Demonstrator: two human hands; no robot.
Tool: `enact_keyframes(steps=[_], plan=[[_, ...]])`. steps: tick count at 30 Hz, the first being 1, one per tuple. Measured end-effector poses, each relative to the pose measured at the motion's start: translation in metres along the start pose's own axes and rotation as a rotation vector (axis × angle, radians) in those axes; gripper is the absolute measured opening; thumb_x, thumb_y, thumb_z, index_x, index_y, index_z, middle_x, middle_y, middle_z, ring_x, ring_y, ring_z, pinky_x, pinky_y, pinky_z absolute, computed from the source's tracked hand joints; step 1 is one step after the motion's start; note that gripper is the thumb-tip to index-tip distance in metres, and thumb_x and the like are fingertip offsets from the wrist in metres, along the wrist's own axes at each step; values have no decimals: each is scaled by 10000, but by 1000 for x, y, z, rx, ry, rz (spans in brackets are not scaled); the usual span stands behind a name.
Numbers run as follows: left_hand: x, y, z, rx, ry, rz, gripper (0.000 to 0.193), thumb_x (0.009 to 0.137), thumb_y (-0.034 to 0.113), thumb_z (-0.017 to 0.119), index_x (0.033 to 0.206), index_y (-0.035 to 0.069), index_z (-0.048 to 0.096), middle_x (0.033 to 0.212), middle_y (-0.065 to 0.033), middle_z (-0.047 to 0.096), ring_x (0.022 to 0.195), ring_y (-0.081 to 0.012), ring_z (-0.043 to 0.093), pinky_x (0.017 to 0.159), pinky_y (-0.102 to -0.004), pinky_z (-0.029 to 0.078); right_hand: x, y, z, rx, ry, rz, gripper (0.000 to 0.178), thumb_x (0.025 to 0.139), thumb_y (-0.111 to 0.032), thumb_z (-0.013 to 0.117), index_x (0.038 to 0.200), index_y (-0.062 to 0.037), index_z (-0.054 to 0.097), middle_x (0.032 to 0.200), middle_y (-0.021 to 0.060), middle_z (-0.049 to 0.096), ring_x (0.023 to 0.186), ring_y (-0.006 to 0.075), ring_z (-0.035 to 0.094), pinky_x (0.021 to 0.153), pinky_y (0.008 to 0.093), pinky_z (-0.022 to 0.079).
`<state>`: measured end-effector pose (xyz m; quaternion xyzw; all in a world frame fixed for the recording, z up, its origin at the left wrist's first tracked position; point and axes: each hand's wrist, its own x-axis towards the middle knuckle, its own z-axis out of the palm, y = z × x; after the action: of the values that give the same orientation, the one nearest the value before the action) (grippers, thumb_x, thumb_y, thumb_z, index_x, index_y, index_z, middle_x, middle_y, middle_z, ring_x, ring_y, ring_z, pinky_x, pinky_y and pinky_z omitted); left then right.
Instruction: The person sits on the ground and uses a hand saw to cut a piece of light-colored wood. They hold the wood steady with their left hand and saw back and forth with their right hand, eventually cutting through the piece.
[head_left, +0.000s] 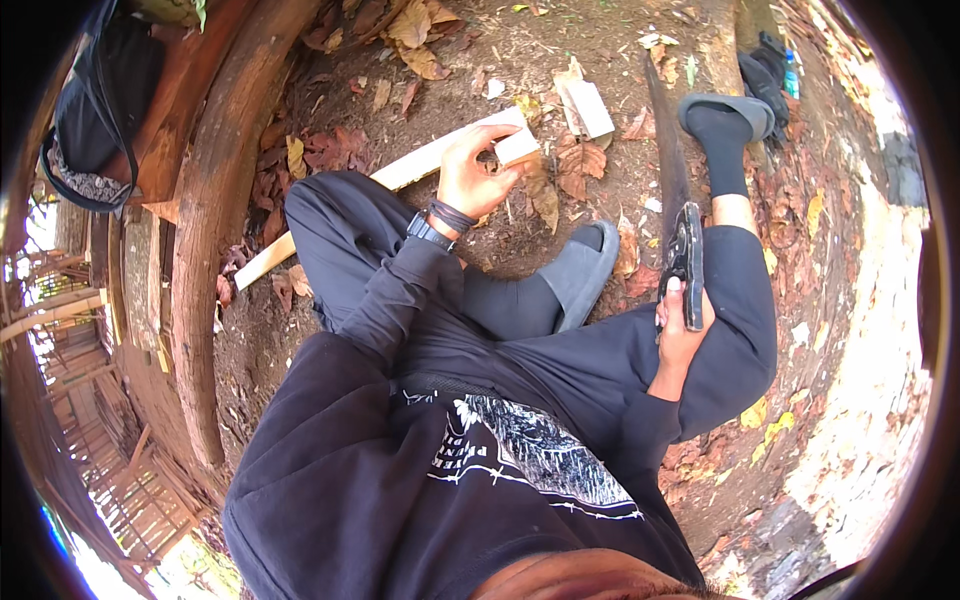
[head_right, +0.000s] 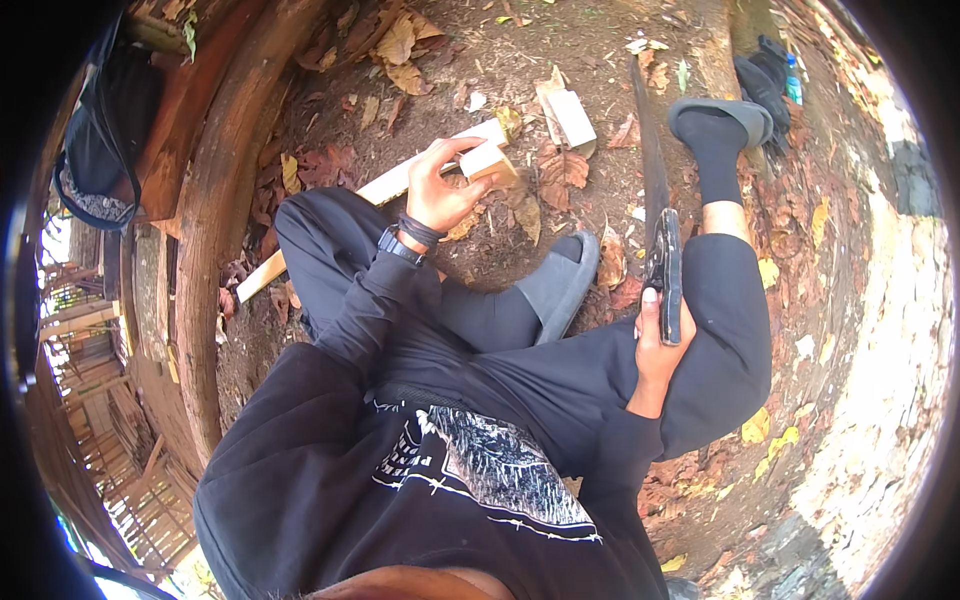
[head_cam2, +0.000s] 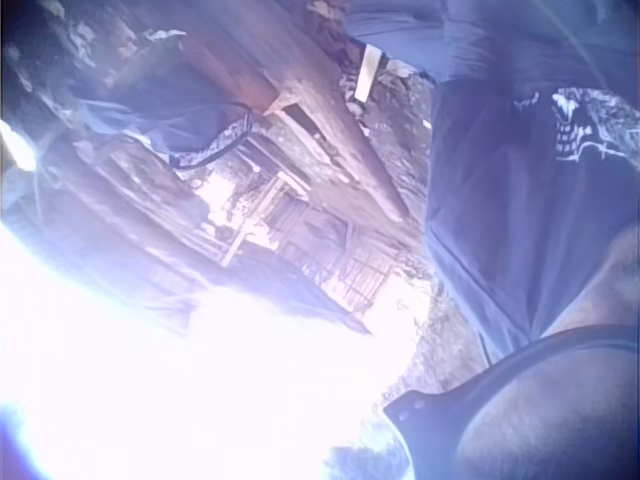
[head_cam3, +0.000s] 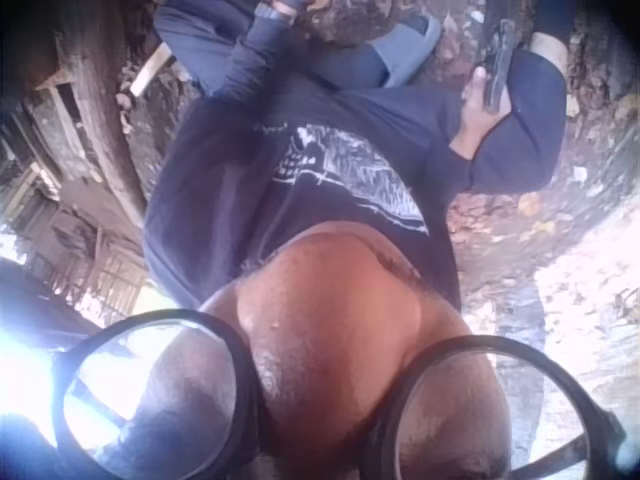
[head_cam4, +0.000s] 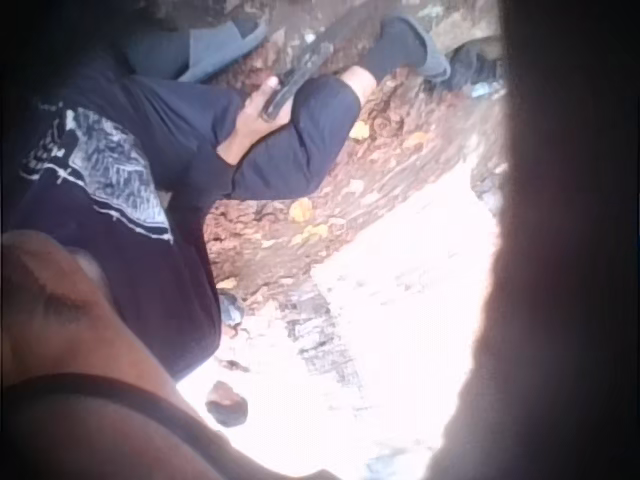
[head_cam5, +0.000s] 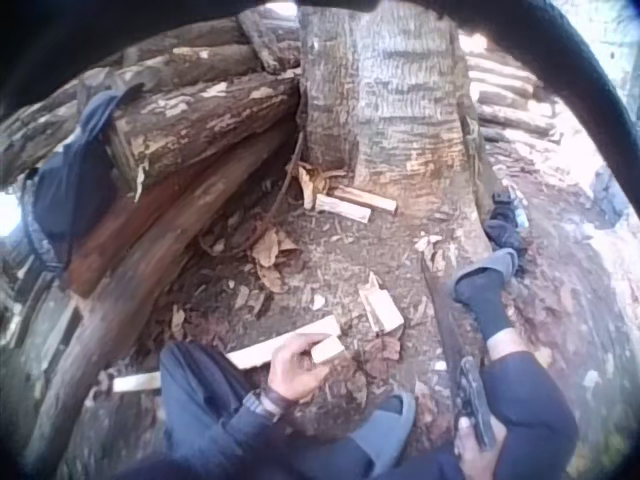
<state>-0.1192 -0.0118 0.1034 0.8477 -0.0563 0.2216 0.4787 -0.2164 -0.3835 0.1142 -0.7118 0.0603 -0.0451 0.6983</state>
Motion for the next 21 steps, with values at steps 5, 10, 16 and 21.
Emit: enact_keyframes(steps=[5, 10, 16, 21], plan=[[-5, -1, -9, -96, 11, -47, 521, 790, 170, 990, 1236, 9, 775, 1221, -139, 795, 1151, -249, 763, 1031, -381, 593, 2, 2, 8, -52, -14, -3, 165, 1085, -90, 717, 985, 8, 631, 705, -10, 561, 544, 55, 491, 491, 253, 398], [-5, -6, -5, -235, 77, -76, 489, 808, 94, 971, 1245, 10, 767, 1239, -136, 804, 1164, -245, 772, 1007, -380, 606, 3, 3, 12, -84, -44, -6, 195, 1099, -110, 708, 970, -10, 602, 694, -2, 530, 532, 72, 476, 494, 265, 405], [8, 20, -23, -4, 122, 311, 453, 818, 19, 952, 1216, 40, 737, 1164, -164, 826, 1072, -302, 812, 934, -382, 628, 2, -1, 16, -100, -53, -7, 222, 1104, -128, 710, 952, -25, 585, 683, -4, 512, 522, 75, 466, 488, 267, 400], [16, 29, -35, 10, 146, 456, 395, 810, -11, 951, 1116, 58, 711, 1190, -203, 820, 1059, -331, 818, 887, -389, 637, 3, 1, 16, -92, -54, -15, 226, 1102, -132, 714, 951, -27, 583, 682, -6, 514, 522, 73, 470, 485, 265, 396]])
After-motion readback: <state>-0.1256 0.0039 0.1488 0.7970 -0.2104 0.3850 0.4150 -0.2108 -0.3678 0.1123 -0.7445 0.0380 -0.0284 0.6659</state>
